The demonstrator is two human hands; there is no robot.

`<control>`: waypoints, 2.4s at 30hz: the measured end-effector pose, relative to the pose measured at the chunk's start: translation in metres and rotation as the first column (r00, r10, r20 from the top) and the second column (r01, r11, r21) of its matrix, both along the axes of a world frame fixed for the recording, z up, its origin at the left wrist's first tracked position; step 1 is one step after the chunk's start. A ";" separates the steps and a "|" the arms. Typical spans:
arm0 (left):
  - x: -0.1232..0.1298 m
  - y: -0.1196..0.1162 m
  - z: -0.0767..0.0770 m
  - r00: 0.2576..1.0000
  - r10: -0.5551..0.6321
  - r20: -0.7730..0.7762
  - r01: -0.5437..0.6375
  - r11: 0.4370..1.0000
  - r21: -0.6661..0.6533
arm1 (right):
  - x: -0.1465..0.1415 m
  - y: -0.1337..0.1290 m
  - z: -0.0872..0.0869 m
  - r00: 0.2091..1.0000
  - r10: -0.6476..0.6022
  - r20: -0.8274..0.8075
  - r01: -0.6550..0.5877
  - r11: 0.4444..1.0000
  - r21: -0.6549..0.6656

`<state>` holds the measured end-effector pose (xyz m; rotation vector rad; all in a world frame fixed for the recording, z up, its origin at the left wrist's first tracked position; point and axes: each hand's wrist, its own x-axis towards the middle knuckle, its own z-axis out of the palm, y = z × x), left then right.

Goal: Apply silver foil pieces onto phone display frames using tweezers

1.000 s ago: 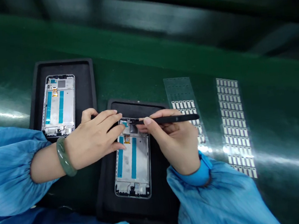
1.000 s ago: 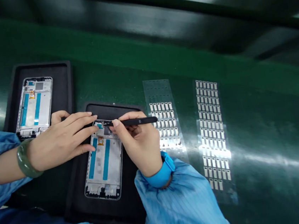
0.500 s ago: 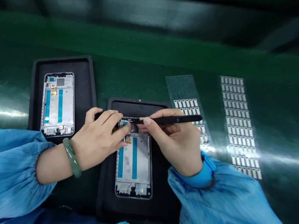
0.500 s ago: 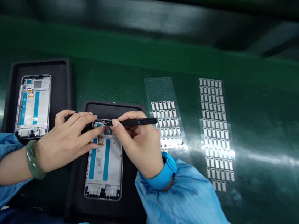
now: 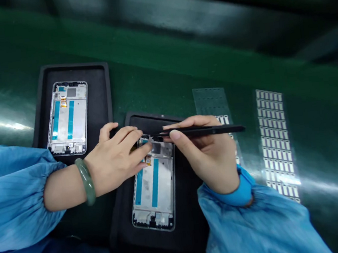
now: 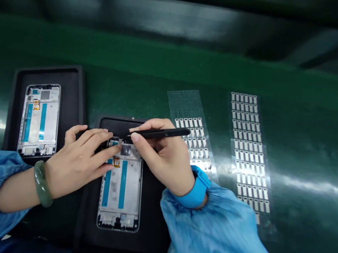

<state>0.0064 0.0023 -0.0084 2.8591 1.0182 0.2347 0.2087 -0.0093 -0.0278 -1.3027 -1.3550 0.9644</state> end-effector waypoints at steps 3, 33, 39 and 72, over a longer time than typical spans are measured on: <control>0.000 0.000 0.000 1.000 0.005 0.005 -0.005 1.000 -0.005 | 0.001 0.003 0.001 0.998 0.052 0.045 -0.052 0.999 0.004; -0.001 -0.002 -0.001 0.999 0.013 0.033 -0.011 0.999 -0.039 | 0.002 0.001 0.004 0.989 0.051 0.136 -0.053 0.999 0.010; -0.001 -0.002 0.000 0.999 0.010 0.045 -0.007 0.998 -0.060 | 0.004 0.000 -0.001 0.987 0.035 0.154 -0.043 0.998 0.048; 0.000 -0.002 0.000 0.999 0.012 0.033 -0.010 0.998 -0.065 | 0.006 -0.009 -0.005 0.963 0.084 0.258 -0.144 0.964 0.222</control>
